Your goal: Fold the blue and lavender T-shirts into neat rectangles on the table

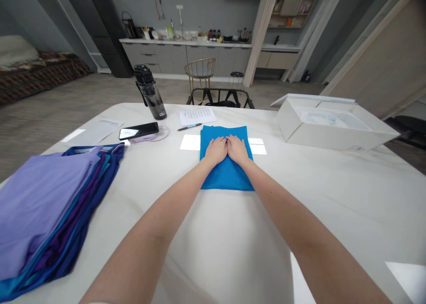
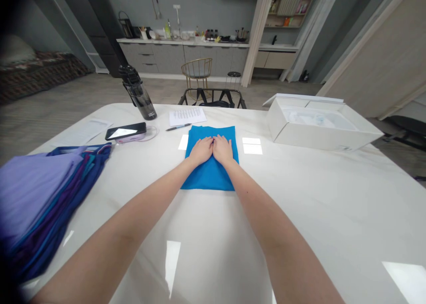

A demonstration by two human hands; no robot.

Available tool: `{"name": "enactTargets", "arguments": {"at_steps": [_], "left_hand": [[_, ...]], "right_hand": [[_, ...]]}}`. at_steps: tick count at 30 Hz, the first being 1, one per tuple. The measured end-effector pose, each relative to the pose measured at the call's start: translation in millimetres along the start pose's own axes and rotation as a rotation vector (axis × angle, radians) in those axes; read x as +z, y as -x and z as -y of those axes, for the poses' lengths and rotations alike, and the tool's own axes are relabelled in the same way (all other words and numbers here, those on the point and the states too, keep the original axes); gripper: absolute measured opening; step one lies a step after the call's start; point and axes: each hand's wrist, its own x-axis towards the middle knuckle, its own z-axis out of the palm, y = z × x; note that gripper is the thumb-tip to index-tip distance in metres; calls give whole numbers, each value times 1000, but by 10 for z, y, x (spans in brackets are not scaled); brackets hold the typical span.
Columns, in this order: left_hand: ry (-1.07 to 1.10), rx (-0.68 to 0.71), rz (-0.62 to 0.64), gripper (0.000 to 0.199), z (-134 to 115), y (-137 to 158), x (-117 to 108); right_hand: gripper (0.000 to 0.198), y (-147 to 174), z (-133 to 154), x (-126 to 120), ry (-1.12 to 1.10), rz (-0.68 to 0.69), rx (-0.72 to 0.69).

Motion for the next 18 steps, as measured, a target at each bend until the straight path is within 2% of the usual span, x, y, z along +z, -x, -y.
{"name": "enactTargets", "arguments": {"at_steps": [4,9,12,15,18], "left_hand": [[-95,-19,-1,56,46,249,52],[-172,-51,-3,61,166,509,-8],[-199,14,-32,60,161,641,-69],[-199,174,-19,49,90,753,-111],[-176,161,34,46,-36,833,-103]], "right_hand": [[58,261,60,39,43,17,30],[65,472,-46,-26,68,65,83],[67,605,-82,-83,72,62,97],[61,757,-62,-130,92,-20,5],[53,894,-12,-144,76,-10,-124]]}}
